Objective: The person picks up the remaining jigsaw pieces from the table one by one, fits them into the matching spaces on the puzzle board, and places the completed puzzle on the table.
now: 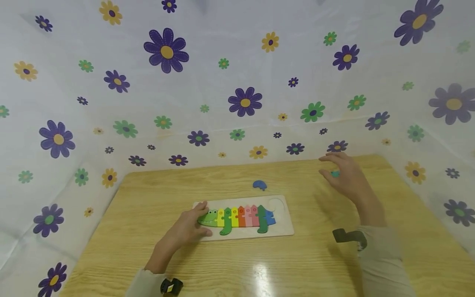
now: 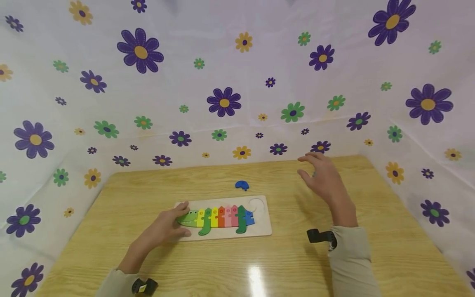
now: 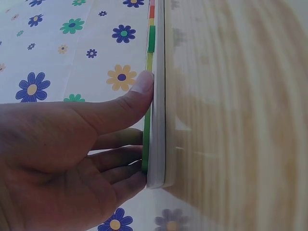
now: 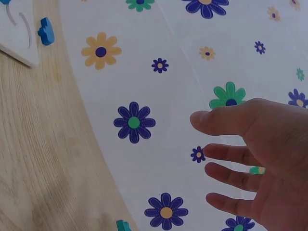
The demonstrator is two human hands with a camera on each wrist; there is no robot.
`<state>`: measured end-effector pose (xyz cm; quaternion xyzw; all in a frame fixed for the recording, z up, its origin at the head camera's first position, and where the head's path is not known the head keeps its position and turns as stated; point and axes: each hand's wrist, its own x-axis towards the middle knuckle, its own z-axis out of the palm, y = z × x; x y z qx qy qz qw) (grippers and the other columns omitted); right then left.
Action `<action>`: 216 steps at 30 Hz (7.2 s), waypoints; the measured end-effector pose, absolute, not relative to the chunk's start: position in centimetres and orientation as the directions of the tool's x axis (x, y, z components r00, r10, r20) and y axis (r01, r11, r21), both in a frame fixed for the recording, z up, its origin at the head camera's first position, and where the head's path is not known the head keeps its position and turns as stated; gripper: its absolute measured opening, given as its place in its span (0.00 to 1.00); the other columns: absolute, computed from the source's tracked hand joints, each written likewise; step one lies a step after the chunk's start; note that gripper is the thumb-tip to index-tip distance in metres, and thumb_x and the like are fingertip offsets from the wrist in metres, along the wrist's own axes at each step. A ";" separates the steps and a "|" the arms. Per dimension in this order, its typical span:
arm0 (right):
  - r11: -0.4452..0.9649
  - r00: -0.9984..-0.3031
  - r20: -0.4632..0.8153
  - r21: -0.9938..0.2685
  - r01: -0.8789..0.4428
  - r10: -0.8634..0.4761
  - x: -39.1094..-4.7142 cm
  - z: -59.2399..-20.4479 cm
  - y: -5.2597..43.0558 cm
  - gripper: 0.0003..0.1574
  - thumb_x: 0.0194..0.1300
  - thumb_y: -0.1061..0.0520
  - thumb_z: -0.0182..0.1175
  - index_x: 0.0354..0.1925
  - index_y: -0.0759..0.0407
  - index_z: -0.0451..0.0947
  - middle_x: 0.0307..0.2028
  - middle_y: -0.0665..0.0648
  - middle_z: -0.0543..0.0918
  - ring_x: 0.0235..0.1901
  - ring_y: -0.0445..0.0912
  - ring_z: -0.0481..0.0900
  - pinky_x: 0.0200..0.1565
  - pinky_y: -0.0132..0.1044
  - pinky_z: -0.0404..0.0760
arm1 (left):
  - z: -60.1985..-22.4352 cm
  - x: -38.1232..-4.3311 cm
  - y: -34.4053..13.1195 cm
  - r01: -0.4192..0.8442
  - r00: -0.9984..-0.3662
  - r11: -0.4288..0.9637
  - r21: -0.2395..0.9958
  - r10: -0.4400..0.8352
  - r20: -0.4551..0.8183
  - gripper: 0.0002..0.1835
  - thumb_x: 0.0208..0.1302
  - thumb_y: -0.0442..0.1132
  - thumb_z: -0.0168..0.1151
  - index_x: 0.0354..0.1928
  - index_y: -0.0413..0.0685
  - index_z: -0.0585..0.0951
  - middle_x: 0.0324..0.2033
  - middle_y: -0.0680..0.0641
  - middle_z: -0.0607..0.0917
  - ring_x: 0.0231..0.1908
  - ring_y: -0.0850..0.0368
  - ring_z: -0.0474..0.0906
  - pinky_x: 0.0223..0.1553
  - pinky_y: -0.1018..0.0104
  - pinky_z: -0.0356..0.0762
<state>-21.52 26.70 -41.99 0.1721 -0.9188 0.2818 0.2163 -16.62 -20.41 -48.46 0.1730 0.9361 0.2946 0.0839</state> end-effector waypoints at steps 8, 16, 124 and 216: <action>0.787 -0.816 0.566 -0.448 -0.424 -0.117 -21.6 -42.3 28.3 0.21 0.61 0.65 0.72 0.53 0.68 0.82 0.54 0.72 0.80 0.57 0.70 0.75 0.57 0.70 0.73 | -48.8 -16.6 -20.4 0.295 -0.919 0.766 0.571 0.392 -0.052 0.41 0.58 0.39 0.77 0.70 0.29 0.70 0.76 0.35 0.63 0.75 0.37 0.57 0.73 0.43 0.59; 0.778 -0.840 0.543 -0.521 -0.351 -0.016 -21.8 -42.9 29.0 0.21 0.65 0.64 0.68 0.55 0.70 0.80 0.57 0.75 0.77 0.60 0.72 0.72 0.60 0.70 0.70 | -48.3 -16.6 -20.7 0.284 -0.920 0.781 0.556 0.385 -0.070 0.41 0.60 0.39 0.76 0.72 0.30 0.69 0.76 0.36 0.61 0.76 0.38 0.55 0.74 0.44 0.58; 0.792 -0.973 0.219 -0.580 -0.191 -0.075 -22.8 -47.3 32.2 0.19 0.72 0.58 0.64 0.55 0.70 0.80 0.51 0.80 0.78 0.54 0.76 0.72 0.55 0.73 0.73 | -48.0 -16.6 -20.3 0.267 -0.929 0.788 0.555 0.363 -0.069 0.41 0.58 0.38 0.77 0.71 0.30 0.70 0.76 0.36 0.63 0.76 0.39 0.56 0.74 0.45 0.59; 0.687 -0.950 0.250 -0.657 -0.310 -0.189 -19.5 -43.1 28.4 0.14 0.71 0.64 0.63 0.53 0.68 0.81 0.51 0.69 0.76 0.53 0.63 0.76 0.55 0.54 0.80 | -48.3 -16.6 -20.3 0.251 -0.927 0.778 0.576 0.365 -0.088 0.41 0.60 0.37 0.75 0.72 0.31 0.68 0.77 0.37 0.60 0.77 0.38 0.53 0.74 0.42 0.56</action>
